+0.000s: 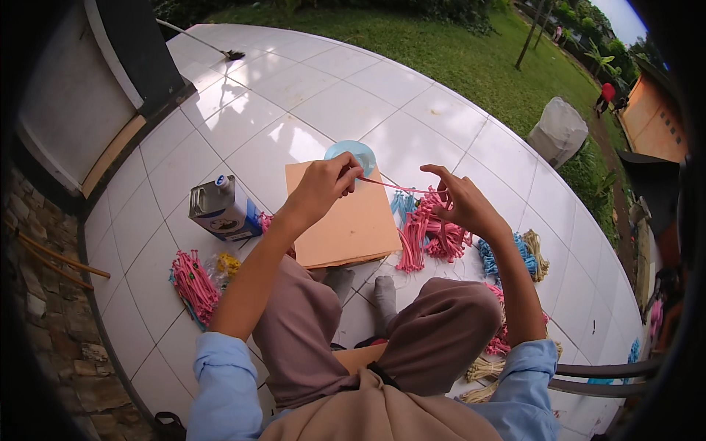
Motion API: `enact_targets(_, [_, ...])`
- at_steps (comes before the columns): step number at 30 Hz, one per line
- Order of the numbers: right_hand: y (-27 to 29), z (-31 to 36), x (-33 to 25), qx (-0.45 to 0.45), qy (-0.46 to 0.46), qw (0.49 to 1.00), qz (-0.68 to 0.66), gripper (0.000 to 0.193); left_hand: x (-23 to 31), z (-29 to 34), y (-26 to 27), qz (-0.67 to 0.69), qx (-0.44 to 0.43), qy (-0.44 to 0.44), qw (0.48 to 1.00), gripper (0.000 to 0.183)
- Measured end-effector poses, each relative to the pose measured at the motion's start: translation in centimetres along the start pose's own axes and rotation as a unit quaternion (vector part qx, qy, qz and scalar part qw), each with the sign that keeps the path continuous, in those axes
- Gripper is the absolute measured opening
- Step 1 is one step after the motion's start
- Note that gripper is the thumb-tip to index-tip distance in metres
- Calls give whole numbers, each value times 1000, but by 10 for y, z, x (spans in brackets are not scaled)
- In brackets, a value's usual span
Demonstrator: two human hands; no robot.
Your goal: The person applies adhesive from a blue container to small pink straps and then folds them by hand on a board.
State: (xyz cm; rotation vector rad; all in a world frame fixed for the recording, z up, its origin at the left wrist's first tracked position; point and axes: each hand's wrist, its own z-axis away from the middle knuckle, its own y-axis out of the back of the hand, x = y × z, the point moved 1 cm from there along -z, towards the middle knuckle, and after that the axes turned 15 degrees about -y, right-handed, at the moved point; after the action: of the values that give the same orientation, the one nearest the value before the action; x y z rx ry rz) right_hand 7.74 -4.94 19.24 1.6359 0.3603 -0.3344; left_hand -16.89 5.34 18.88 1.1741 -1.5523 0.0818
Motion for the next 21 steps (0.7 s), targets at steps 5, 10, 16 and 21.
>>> enact_targets(5, [-12, -41, 25, -135, -19, 967, -216, 74, -59, 3, -3, -6, -15, 82, 997, 18])
enact_targets(10, [-50, -72, 51, -180, -44, 911, -368, 62, -108, 15, -32, 131, 9, 84, 988, 19])
enact_targets(16, [-93, -103, 93, -316, -105, 817, -471, 46, -137, 15, -23, 411, -48, 251, 875, 20])
enact_targets(21, [-109, -125, 98, -368, -198, 771, -481, 44, -162, 21, -16, 510, -79, 199, 833, 22])
